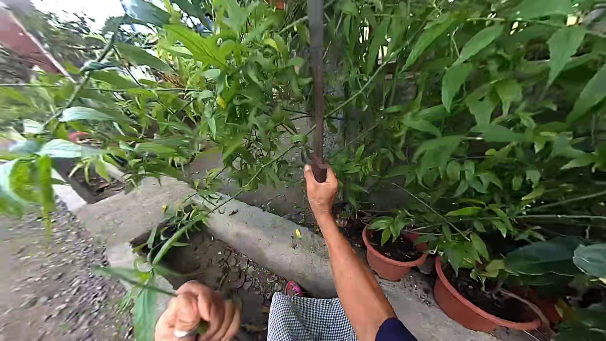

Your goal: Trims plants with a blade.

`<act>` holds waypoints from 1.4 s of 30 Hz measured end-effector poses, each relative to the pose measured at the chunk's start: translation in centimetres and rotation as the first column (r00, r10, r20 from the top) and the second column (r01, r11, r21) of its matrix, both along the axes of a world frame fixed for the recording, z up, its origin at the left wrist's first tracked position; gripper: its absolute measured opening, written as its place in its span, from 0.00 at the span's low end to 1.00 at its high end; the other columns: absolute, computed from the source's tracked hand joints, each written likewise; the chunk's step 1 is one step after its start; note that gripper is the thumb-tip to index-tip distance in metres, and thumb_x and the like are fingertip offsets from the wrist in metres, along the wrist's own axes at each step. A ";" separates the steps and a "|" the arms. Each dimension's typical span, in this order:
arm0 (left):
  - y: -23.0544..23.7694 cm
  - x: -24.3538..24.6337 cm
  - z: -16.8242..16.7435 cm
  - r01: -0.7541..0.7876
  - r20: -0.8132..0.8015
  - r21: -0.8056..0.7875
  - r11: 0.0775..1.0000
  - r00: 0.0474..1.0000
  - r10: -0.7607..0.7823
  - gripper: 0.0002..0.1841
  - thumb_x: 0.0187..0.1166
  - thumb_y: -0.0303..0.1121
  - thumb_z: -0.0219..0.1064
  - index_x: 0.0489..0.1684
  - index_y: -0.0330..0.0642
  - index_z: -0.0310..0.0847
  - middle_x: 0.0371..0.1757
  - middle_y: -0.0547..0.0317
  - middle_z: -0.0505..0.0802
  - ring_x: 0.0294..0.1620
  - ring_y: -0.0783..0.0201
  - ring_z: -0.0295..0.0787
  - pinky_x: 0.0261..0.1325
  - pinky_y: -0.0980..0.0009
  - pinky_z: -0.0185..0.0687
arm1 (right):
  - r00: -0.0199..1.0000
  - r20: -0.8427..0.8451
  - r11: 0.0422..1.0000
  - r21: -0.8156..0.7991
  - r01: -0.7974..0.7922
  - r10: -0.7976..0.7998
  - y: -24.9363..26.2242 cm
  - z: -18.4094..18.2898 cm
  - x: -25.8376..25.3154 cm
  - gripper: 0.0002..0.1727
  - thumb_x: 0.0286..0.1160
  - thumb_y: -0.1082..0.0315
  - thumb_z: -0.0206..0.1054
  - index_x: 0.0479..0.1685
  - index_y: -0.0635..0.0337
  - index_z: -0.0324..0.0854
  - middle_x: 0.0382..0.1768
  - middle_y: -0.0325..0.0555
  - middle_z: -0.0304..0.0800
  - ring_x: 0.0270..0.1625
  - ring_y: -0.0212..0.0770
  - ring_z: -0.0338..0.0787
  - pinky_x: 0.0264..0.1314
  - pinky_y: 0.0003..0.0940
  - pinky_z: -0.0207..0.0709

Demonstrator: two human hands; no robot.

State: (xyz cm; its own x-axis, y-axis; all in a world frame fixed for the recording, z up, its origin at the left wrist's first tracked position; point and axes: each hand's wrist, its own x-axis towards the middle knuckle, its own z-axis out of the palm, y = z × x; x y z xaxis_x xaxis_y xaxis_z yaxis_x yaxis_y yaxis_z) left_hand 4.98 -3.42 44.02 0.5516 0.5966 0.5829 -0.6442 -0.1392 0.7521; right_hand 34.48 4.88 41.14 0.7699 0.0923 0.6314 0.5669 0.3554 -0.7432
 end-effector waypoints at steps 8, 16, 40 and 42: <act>4.0 5.2 -2.5 -0.071 -0.243 -0.020 0.997 0.968 0.064 0.14 0.87 0.38 0.59 0.49 0.45 0.92 0.14 0.81 0.77 0.12 0.85 0.64 0.16 0.86 0.63 | 0.994 0.081 0.941 0.325 -0.096 0.073 -8.6 -4.0 -0.7 0.11 0.61 0.74 0.76 0.42 0.65 0.84 0.33 0.25 0.92 0.35 0.19 0.90 0.44 0.22 0.88; 2.1 13.0 -3.7 0.074 -0.431 -0.109 0.991 0.895 -0.114 0.24 0.93 0.33 0.38 0.73 0.30 0.75 0.49 0.59 0.98 0.28 0.75 0.90 0.35 0.77 0.87 | 0.989 0.150 0.965 0.258 -0.039 0.000 -21.9 -7.2 2.1 0.09 0.68 0.63 0.78 0.41 0.40 0.83 0.26 0.20 0.91 0.24 0.25 0.89 0.30 0.25 0.87; 7.7 14.6 6.1 -0.055 0.461 -0.098 0.994 0.883 0.094 0.23 0.96 0.42 0.36 0.77 0.48 0.74 0.72 0.57 0.90 0.75 0.60 0.85 0.76 0.64 0.80 | 0.998 0.056 0.999 0.032 -0.033 0.031 -14.9 -6.8 2.0 0.17 0.59 0.69 0.76 0.41 0.76 0.84 0.28 0.35 0.90 0.26 0.16 0.86 0.33 0.15 0.84; 7.4 14.3 6.8 -0.041 0.486 -0.050 0.998 0.872 0.061 0.23 0.96 0.42 0.35 0.72 0.47 0.76 0.70 0.56 0.90 0.75 0.59 0.84 0.77 0.63 0.79 | 0.997 0.071 1.000 0.005 -0.015 0.014 -14.4 -6.0 1.8 0.17 0.60 0.69 0.75 0.41 0.78 0.83 0.29 0.38 0.89 0.27 0.15 0.85 0.34 0.13 0.83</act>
State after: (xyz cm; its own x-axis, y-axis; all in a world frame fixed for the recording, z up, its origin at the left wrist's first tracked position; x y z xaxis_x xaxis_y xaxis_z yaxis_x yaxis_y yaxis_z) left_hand 19.32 3.97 50.82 0.1718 0.6427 0.7466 -0.9229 -0.1601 0.3502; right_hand 36.28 -9.49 35.14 0.7215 0.0996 0.6852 0.6131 0.3679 -0.6991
